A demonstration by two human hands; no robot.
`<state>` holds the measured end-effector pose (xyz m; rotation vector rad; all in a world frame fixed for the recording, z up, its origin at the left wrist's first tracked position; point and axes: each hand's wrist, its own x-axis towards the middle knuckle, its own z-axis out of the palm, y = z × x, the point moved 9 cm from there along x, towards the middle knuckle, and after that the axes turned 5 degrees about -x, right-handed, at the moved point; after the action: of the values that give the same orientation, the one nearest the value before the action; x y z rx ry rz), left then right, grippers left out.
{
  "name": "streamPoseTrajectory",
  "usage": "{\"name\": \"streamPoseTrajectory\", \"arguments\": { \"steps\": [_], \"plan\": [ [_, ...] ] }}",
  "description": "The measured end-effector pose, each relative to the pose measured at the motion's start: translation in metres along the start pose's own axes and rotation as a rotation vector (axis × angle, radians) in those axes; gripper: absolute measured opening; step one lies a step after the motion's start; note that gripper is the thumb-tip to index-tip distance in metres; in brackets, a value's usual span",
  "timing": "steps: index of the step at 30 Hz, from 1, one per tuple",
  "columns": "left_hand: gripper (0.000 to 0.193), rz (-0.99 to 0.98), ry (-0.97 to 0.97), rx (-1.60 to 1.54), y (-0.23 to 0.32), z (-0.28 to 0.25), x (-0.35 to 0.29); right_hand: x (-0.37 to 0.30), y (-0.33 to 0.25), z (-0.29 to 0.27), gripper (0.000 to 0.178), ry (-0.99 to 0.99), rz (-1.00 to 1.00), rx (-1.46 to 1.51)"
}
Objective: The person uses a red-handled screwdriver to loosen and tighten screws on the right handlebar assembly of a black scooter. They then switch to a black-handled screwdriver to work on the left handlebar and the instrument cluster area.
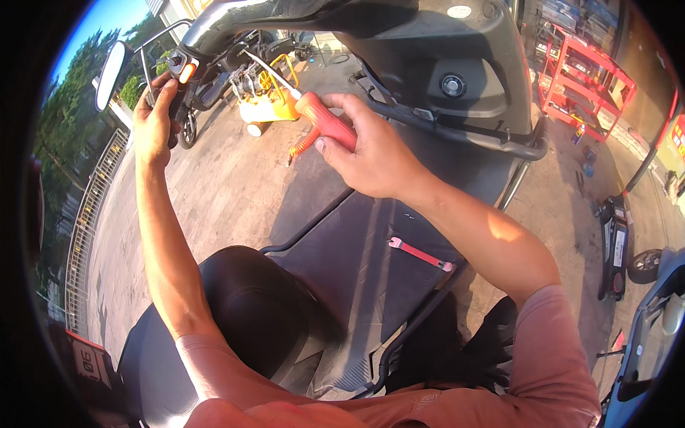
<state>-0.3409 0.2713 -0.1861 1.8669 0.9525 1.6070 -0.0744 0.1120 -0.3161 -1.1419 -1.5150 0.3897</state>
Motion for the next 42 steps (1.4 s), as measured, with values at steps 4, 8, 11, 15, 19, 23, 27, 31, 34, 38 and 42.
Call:
{"name": "streamPoseTrajectory", "arguments": {
  "steps": [4, 8, 11, 15, 19, 23, 27, 31, 34, 38, 42],
  "plan": [
    [0.052, -0.027, -0.090, 0.064, 0.006, -0.004, -0.001, 0.008, -0.003, 0.006, 0.048, 0.048, -0.067, 0.020],
    [0.068, -0.007, -0.063, 0.164, 0.010, -0.001, -0.002, 0.010, -0.006, 0.010, 0.047, 0.112, -0.107, 0.021],
    [0.073, 0.021, -0.041, 0.144, 0.013, 0.004, -0.005, 0.013, -0.003, 0.016, 0.048, 0.048, -0.047, 0.034],
    [0.073, 0.065, -0.067, 0.126, 0.020, 0.008, -0.010, 0.017, -0.008, 0.018, 0.048, 0.036, -0.031, 0.051],
    [0.070, 0.061, -0.066, 0.183, 0.020, 0.009, -0.011, 0.016, -0.015, 0.019, 0.048, 0.043, -0.076, 0.055],
    [0.072, 0.074, -0.055, 0.196, 0.016, 0.008, -0.009, 0.007, -0.013, 0.015, 0.049, 0.017, -0.021, 0.086],
    [0.074, 0.066, -0.040, 0.219, 0.008, 0.005, -0.005, -0.006, -0.022, -0.006, 0.051, 0.046, -0.020, 0.037],
    [0.073, 0.118, -0.059, 0.171, 0.003, 0.008, 0.001, -0.023, -0.035, -0.037, 0.055, 0.044, -0.040, 0.033],
    [0.070, 0.122, -0.055, 0.193, -0.003, 0.003, 0.004, -0.033, -0.054, -0.073, 0.055, 0.142, -0.164, -0.031],
    [0.063, 0.151, -0.079, 0.095, -0.006, -0.004, 0.007, -0.051, -0.076, -0.127, 0.053, 0.278, -0.280, -0.199],
    [0.058, 0.098, 0.288, 0.293, 0.017, -0.040, 0.006, -0.067, -0.087, -0.179, 0.050, 0.413, -0.213, -0.390]
  ]
}}
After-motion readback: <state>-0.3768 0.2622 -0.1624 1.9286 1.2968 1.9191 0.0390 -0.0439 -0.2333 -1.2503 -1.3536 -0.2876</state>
